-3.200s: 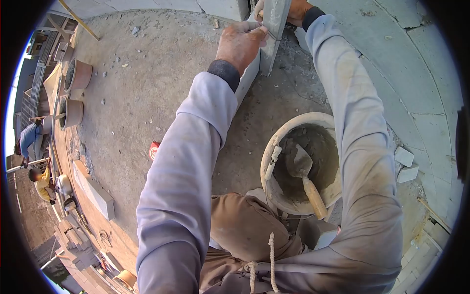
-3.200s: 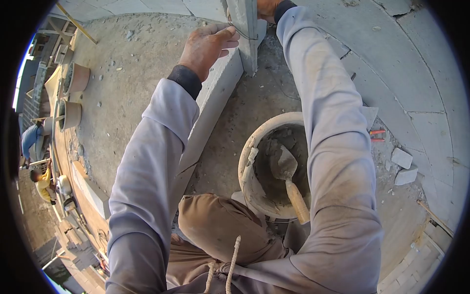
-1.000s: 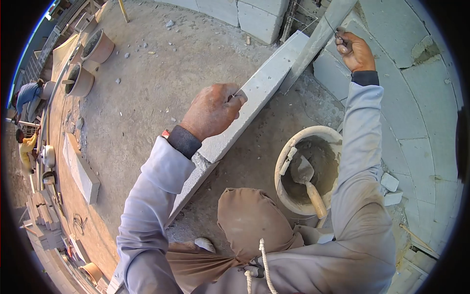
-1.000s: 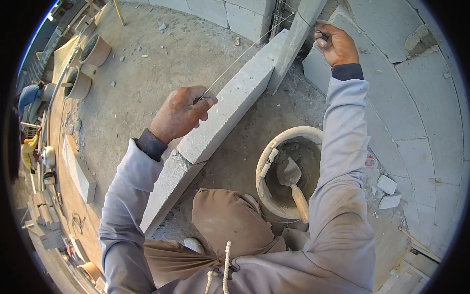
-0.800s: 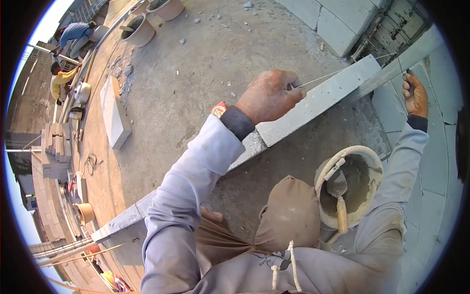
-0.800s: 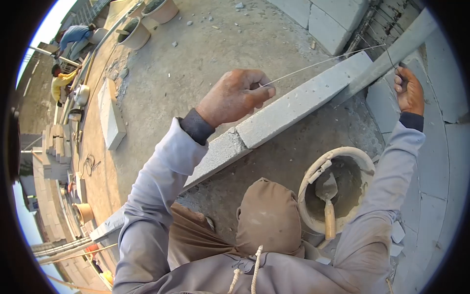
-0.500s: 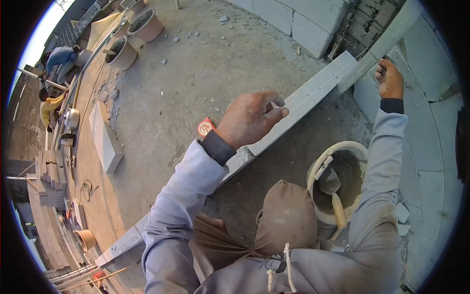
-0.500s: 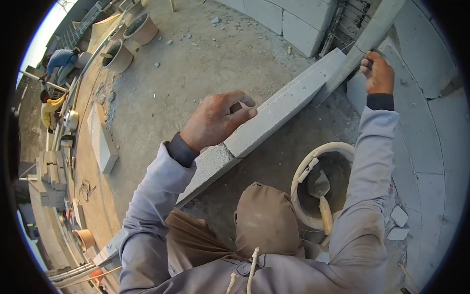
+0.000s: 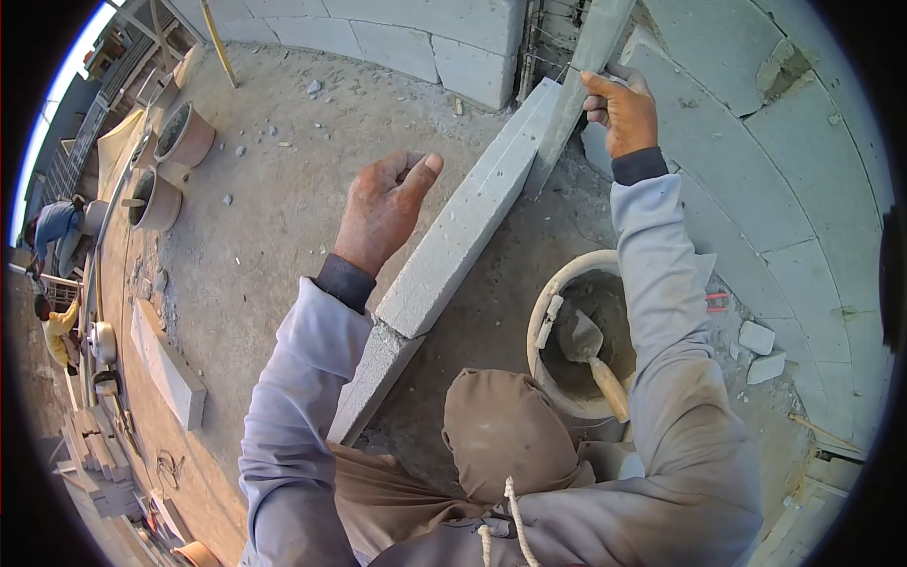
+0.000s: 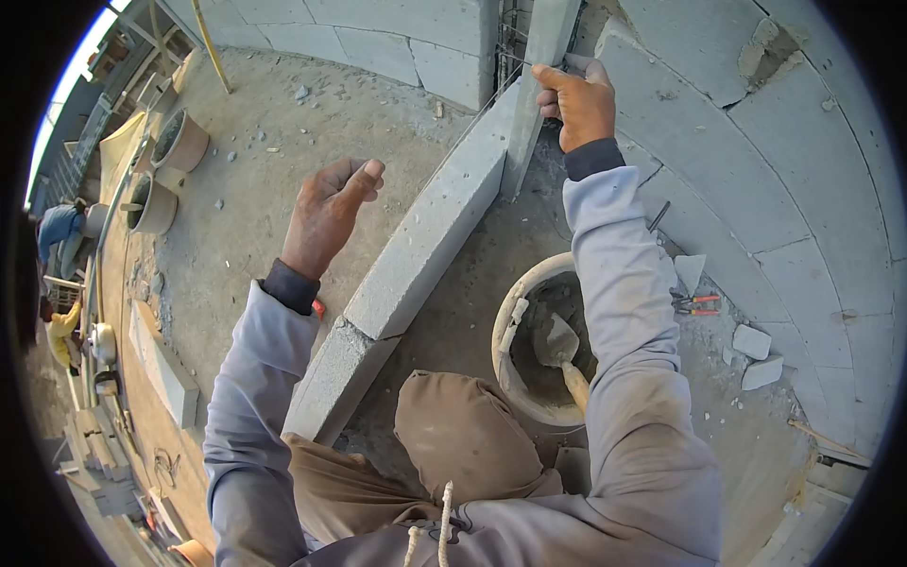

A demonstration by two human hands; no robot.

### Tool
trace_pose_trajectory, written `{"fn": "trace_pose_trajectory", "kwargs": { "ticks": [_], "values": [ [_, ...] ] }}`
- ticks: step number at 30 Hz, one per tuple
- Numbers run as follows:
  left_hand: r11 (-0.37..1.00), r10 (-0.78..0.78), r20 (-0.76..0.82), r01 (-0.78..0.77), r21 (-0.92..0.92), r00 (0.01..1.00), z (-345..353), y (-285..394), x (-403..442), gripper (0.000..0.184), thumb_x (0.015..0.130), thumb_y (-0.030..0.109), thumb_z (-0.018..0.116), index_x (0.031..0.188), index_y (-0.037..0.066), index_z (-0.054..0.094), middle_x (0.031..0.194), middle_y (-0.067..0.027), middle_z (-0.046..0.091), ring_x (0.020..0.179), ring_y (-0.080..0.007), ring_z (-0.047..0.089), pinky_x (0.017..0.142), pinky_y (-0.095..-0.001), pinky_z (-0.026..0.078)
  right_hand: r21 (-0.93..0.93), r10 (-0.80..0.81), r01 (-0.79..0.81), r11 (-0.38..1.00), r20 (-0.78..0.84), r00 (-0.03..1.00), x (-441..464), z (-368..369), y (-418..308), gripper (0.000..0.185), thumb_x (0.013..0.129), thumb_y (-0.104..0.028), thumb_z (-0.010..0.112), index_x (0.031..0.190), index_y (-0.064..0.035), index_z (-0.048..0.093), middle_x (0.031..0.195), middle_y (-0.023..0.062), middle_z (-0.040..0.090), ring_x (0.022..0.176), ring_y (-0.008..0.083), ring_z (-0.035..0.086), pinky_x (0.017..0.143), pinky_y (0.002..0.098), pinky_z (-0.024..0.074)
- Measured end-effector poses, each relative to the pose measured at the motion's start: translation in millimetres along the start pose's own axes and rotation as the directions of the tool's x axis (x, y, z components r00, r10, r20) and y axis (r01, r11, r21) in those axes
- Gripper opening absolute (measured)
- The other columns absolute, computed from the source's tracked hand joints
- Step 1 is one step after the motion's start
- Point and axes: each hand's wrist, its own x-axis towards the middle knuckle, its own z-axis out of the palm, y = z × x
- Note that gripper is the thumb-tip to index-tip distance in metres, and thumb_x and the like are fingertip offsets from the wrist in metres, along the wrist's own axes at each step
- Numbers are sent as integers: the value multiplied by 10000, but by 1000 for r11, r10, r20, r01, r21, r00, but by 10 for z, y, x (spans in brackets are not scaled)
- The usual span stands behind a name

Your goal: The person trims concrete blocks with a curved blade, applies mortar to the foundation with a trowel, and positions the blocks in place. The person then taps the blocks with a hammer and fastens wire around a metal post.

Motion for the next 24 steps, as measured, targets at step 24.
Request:
{"fn": "trace_pose_trajectory", "kwargs": {
  "ticks": [24],
  "values": [
    [678,616,64,-570,465,785,983,817,1608,263,982,214,523,1138,57,664,1078,-75,671,1019,-208,645,869,-340,491,-210,-271,283,936,86,959,71,-115,157,541,757,-265,811,1124,40,554,847,76,639,726,125,599,685,231,477]
  ]
}}
